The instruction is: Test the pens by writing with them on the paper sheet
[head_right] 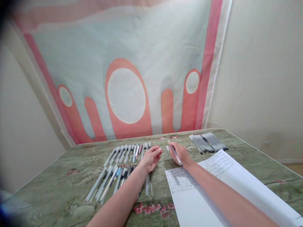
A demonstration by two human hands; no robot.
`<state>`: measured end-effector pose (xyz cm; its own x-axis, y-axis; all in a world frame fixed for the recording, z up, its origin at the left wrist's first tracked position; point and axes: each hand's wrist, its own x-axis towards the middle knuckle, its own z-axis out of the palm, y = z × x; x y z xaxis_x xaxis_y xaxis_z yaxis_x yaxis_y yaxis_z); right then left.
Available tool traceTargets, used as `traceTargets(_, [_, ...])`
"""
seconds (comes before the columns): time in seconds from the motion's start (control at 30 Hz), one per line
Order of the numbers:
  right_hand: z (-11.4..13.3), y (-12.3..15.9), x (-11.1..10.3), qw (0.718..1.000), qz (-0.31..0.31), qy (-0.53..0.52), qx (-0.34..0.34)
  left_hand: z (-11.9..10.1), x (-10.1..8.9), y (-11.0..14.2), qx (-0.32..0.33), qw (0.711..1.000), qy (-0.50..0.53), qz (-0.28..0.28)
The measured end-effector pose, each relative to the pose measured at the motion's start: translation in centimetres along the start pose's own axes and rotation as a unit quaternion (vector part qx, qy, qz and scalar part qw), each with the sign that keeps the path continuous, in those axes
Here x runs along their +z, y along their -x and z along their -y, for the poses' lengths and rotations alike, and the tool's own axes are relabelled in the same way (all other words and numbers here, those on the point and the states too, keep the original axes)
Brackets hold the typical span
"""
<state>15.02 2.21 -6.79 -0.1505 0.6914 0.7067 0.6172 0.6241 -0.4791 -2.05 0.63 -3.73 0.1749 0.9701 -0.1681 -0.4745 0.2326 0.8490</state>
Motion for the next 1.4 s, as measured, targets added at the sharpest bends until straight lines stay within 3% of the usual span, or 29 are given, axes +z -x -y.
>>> traceTargets(0.17, [1.0, 0.4, -0.6, 0.989, 0.039, -0.002, -0.143, 0.2, -0.6, 0.5, -0.027, 0.994, 0.108, -0.016])
traceTargets(0.33, [1.9, 0.5, -0.9, 0.982, 0.061, -0.001, -0.176, 0.1, -0.8, 0.8, -0.034, 0.988, 0.151, -0.019])
traceTargets(0.63, [3.2, 0.0, -0.3, 0.992, -0.045, -0.096, -0.071, 0.3, -1.2, 1.1, -0.045, 0.977, 0.206, -0.019])
traceTargets(0.77, [4.8, -0.7, -0.6, 0.981, -0.059, -0.174, 0.061, 0.2, -1.4, 1.0, -0.040, 0.976, 0.213, -0.011])
traceTargets(0.83, [5.1, -0.8, -0.2, 0.946, -0.049, -0.283, 0.152, 0.2, -1.4, 1.1, -0.042, 0.976, 0.214, -0.012])
traceTargets(0.87, [5.1, -0.9, 0.0, 0.914, -0.040, -0.352, 0.198, 0.3, -1.4, 1.1, -0.043, 0.976, 0.215, -0.011])
traceTargets(1.0, [3.6, -0.4, 1.2, 0.735, 0.021, -0.587, 0.339, 0.5, -1.5, 1.0, -0.048, 0.974, 0.220, -0.016])
traceTargets(1.1, [2.3, 0.1, 1.6, 0.641, 0.059, -0.663, 0.382, 0.7, -1.6, 1.0, -0.051, 0.972, 0.226, -0.021])
traceTargets(1.2, [1.8, 0.4, 1.8, 0.608, 0.064, -0.690, 0.389, 0.7, -1.5, 1.0, -0.054, 0.972, 0.229, -0.020])
traceTargets(1.4, [1.5, 0.5, 2.1, 0.585, 0.067, -0.716, 0.375, 0.6, -1.6, 0.9, -0.045, 0.971, 0.233, -0.003])
